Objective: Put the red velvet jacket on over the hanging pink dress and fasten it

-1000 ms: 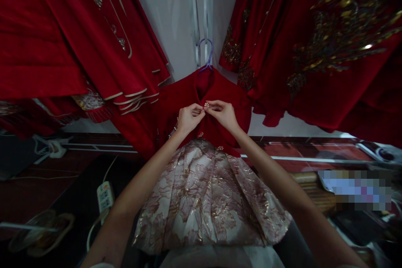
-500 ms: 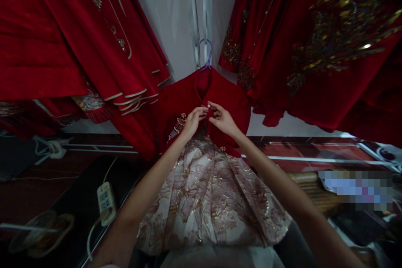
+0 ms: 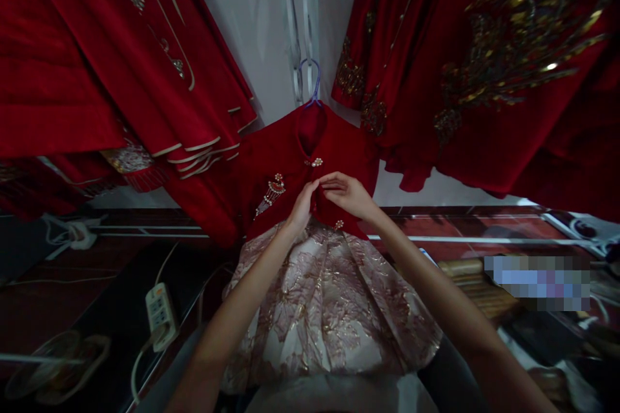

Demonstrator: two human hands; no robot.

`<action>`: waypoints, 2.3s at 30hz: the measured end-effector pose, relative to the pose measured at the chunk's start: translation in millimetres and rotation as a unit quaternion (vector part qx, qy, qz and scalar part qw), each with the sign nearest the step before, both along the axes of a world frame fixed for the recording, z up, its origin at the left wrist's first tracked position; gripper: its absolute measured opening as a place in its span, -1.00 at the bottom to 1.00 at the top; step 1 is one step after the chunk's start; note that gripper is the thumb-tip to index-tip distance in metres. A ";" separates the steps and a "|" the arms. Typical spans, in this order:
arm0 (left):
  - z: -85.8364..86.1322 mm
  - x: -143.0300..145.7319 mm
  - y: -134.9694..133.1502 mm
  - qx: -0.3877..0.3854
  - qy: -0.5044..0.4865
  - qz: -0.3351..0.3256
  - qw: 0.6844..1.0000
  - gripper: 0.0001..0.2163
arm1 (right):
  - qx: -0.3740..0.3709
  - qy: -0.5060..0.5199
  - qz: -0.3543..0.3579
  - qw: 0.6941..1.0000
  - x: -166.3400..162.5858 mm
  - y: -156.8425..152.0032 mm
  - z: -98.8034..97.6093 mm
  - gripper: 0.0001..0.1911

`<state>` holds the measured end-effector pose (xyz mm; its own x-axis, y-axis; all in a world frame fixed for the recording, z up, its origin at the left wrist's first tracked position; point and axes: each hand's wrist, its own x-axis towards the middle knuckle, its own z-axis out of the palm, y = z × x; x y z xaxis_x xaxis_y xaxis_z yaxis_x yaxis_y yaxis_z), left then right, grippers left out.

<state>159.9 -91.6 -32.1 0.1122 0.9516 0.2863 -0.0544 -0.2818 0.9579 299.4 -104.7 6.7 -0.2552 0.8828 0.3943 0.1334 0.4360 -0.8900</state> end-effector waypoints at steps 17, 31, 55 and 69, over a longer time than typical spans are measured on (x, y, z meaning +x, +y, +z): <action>-11.8 -51.4 -15.7 -0.032 -0.099 0.135 0.985 -0.65 | 0.027 -0.011 -0.064 0.998 -55.8 6.3 -24.8 -0.60; -27.4 -75.9 29.6 0.077 0.053 0.287 0.953 -0.69 | 0.020 0.008 -0.088 0.996 -64.4 22.0 -22.8 -0.76; -11.8 -74.5 28.5 0.084 -0.010 0.203 0.975 -0.79 | 0.071 -0.021 -0.119 0.990 -84.0 51.2 -26.2 -0.84; -10.7 -90.3 36.5 0.113 0.085 0.200 0.969 -0.82 | 0.121 -0.045 -0.167 0.977 -91.7 48.6 -28.8 -0.84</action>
<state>69.5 -55.1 -42.8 -0.1901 0.8434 0.5026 0.2558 -0.4517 0.8547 207.7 -56.1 -22.1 -0.0120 0.8066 0.5910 0.3772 0.5510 -0.7444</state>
